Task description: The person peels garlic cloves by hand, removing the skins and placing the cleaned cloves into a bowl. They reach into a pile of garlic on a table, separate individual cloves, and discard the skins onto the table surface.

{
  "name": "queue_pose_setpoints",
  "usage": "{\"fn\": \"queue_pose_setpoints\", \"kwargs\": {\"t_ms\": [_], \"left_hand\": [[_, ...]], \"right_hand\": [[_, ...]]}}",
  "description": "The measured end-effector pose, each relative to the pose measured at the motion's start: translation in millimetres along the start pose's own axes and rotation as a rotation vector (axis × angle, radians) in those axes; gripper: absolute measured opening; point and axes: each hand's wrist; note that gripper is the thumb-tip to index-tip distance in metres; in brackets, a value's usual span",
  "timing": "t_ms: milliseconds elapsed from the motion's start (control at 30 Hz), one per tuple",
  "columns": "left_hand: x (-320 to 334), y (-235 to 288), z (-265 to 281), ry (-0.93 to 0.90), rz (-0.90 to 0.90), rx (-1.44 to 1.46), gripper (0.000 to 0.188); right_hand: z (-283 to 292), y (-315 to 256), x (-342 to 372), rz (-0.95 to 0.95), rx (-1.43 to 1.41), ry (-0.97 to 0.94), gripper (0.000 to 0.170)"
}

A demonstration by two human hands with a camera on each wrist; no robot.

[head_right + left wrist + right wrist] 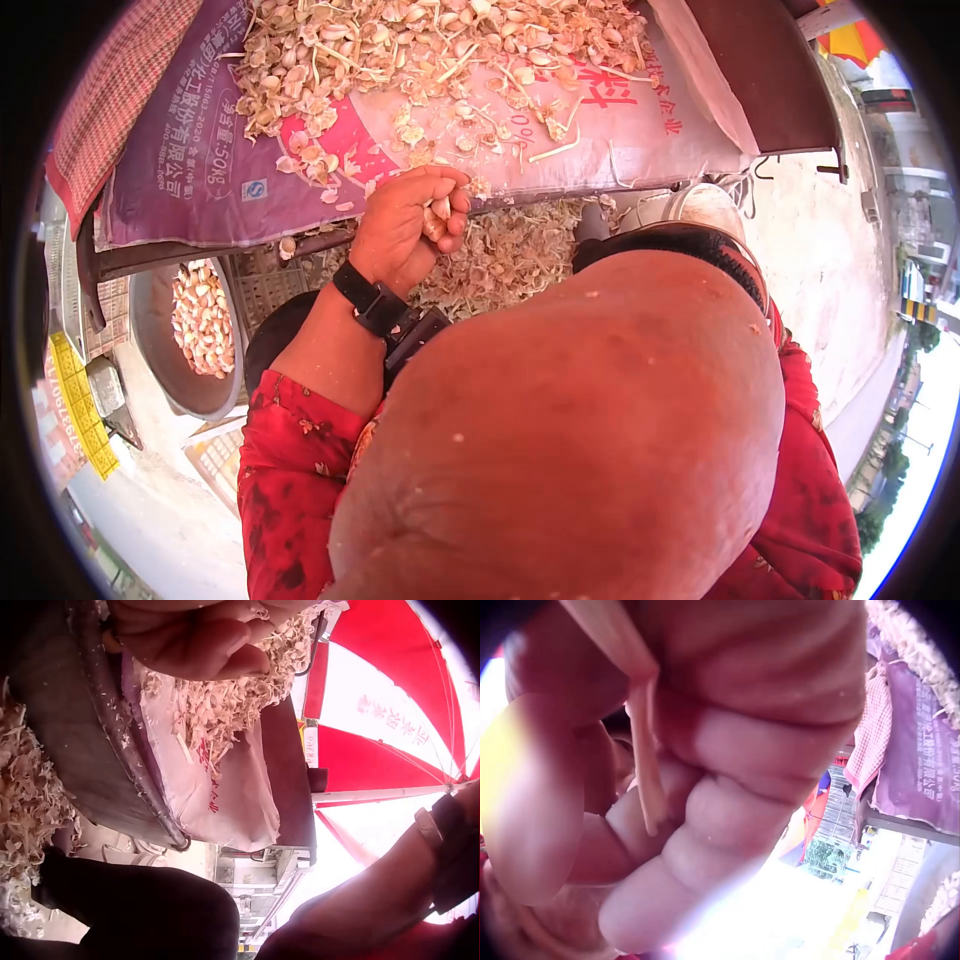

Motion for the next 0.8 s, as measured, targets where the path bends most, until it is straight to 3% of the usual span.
{"fn": "queue_pose_setpoints", "kwargs": {"t_ms": [800], "left_hand": [[8,1,-16,-0.096,0.06,-0.033,0.015]], "right_hand": [[14,-31,28,-0.132,-0.288,0.165,0.013]]}}
Point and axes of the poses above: each hand's wrist, its own x-axis away from the middle knuckle, its own z-axis out of the back of the hand, y = z × x, and after that the axes turned 13 degrees about z, right-handed
